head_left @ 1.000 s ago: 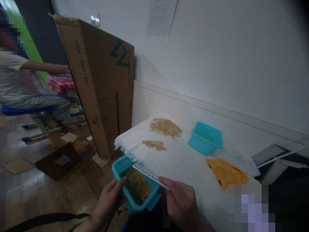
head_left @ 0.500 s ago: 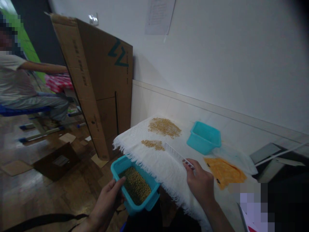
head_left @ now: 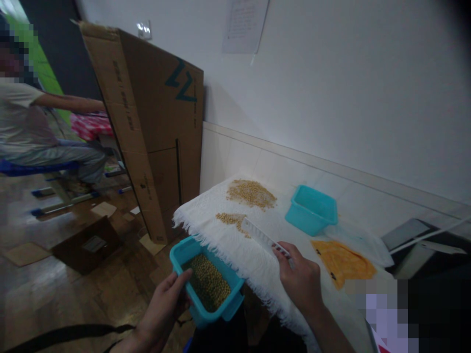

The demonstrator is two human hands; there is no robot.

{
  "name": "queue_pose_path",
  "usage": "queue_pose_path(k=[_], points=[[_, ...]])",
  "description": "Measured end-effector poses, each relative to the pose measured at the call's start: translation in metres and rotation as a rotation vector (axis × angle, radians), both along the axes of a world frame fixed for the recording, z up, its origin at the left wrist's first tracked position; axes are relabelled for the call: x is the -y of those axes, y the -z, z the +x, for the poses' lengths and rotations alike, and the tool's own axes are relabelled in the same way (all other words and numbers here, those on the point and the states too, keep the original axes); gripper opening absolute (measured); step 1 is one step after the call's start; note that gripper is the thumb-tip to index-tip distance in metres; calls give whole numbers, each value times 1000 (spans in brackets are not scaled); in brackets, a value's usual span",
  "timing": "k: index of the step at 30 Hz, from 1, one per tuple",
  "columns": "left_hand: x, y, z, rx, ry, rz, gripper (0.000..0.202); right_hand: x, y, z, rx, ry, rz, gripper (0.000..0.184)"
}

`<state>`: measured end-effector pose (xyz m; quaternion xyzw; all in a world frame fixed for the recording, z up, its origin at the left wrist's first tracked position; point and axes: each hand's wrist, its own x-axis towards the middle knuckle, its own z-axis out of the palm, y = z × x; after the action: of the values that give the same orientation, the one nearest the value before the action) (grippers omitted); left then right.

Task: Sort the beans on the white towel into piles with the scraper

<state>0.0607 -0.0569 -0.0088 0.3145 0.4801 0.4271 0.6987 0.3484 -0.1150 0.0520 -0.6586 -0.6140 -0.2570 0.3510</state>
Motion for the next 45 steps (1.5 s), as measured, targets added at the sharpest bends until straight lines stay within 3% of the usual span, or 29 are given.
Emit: queue_pose_path(k=[5,10,25,32,38,45], points=[[0,-4,1,-4,2,-9,36,-1,0,-1,-22,-41,-24,31],[1,-13,2,-27,14,-9,36,0,-2,0,-71,15,-19,39],[0,-6,1,-6,8,-20,37,10,-11,-7,-43,-19,-17,39],[0,-11,1,-13,1,-20,41,20,-13,-4,-4,-18,19,38],[1,-6,1,-48,-3,-2,42,33,-14,-9,50,-57,31,36],[3,-13,2,-35,21,-7,37,36,-16,-19,83,-89,26,32]])
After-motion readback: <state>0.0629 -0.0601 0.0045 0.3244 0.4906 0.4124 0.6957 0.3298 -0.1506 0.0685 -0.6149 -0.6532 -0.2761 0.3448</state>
